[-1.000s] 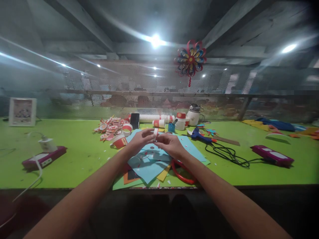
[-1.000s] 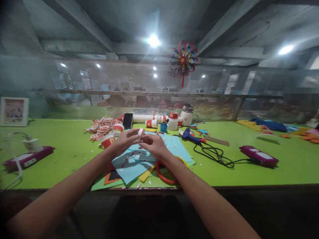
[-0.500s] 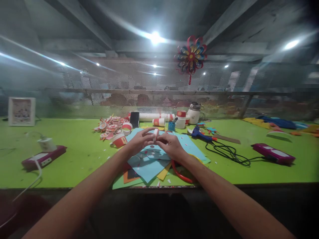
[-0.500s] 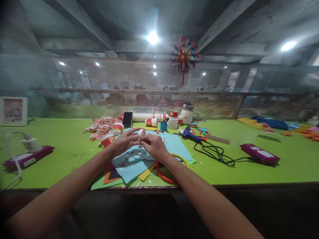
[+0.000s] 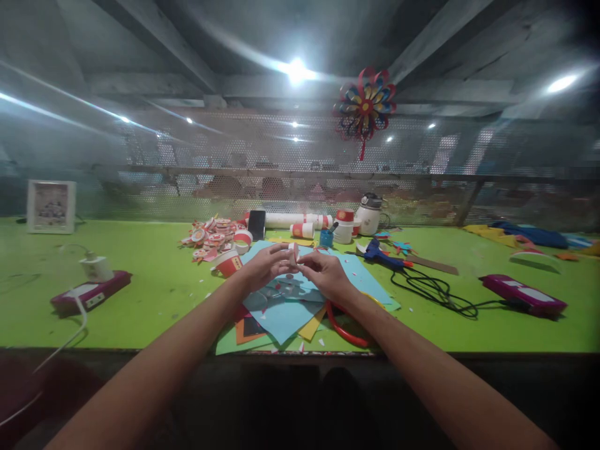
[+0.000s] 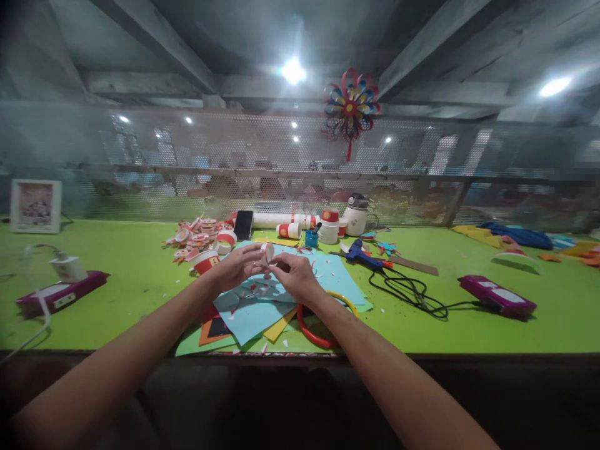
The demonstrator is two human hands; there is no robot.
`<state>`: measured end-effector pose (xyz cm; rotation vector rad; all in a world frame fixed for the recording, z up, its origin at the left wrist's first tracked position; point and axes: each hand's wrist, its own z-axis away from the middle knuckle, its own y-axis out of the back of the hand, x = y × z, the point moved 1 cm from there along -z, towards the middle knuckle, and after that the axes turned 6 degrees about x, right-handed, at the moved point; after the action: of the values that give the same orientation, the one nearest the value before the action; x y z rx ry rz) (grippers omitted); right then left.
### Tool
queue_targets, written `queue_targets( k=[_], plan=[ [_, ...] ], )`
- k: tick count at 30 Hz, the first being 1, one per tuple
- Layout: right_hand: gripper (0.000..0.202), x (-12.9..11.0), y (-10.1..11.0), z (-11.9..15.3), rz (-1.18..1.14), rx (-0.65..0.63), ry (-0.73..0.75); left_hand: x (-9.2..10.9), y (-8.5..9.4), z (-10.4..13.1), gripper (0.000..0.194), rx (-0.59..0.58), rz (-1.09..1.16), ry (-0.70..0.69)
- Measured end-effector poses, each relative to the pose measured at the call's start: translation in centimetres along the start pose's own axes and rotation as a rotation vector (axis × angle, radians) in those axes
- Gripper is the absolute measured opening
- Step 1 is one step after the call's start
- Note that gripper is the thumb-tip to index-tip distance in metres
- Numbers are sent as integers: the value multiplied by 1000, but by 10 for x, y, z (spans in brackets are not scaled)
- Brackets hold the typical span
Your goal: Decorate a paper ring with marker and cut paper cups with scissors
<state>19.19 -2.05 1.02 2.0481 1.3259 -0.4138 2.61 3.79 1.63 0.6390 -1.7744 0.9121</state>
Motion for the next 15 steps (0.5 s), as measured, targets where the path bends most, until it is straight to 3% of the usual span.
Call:
queue_targets(
  k=[5,9,12,15],
  plan=[
    [23,2,5,-4,-63,99,-66,3,6,-3,23,53,64,23],
    [28,-8,26,-20,-174,269,-108,4,12,-5,22,120,119,20],
    [30,-41,54,-32,-277,388,-86,5,15,-5,22,168,163,3],
    [33,-91,79,-23,-373,500,-13,5,17,-5,24,193,181,17]
  ],
)
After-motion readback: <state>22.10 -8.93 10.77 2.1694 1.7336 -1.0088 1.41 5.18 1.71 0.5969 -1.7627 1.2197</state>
